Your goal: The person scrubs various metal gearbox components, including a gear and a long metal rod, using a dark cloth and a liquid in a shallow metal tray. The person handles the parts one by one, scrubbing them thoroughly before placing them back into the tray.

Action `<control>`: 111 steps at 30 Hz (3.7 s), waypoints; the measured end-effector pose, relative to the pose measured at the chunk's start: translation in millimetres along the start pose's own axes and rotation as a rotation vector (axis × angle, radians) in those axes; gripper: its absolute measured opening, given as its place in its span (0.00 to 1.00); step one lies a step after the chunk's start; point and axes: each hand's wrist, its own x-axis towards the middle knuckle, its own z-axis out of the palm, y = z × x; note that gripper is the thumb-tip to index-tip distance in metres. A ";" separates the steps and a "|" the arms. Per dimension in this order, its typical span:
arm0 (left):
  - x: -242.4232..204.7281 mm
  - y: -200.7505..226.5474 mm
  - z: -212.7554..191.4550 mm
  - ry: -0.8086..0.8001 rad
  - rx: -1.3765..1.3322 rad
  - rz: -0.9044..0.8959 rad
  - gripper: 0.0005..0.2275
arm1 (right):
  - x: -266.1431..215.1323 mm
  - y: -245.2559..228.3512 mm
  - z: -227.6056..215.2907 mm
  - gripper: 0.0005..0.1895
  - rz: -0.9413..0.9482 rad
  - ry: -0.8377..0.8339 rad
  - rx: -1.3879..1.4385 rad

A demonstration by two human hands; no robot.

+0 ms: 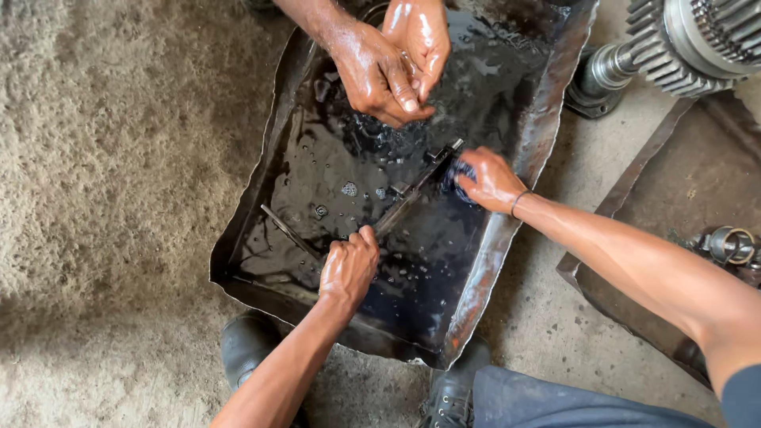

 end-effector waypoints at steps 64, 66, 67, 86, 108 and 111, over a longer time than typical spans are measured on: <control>-7.0 16.2 18.7 0.095 -0.061 -0.093 0.14 | 48.5 9.8 -1.3 0.18 -0.274 -0.008 0.006; -8.8 18.1 20.6 0.083 -0.081 -0.088 0.14 | 50.8 28.4 8.4 0.18 -0.258 0.018 0.018; -7.3 15.7 20.2 0.059 -0.095 -0.085 0.14 | 56.8 35.4 12.6 0.18 -0.257 0.048 0.030; -10.3 22.7 17.9 0.090 0.046 -0.112 0.16 | 99.0 21.4 30.2 0.18 0.138 0.021 -0.213; -13.0 41.2 53.2 0.016 0.018 -0.148 0.15 | -13.8 -14.1 -20.7 0.19 -0.105 -0.166 -0.472; -13.2 41.8 46.8 0.046 0.007 -0.155 0.16 | -10.4 -10.2 -18.1 0.18 0.013 -0.129 -0.183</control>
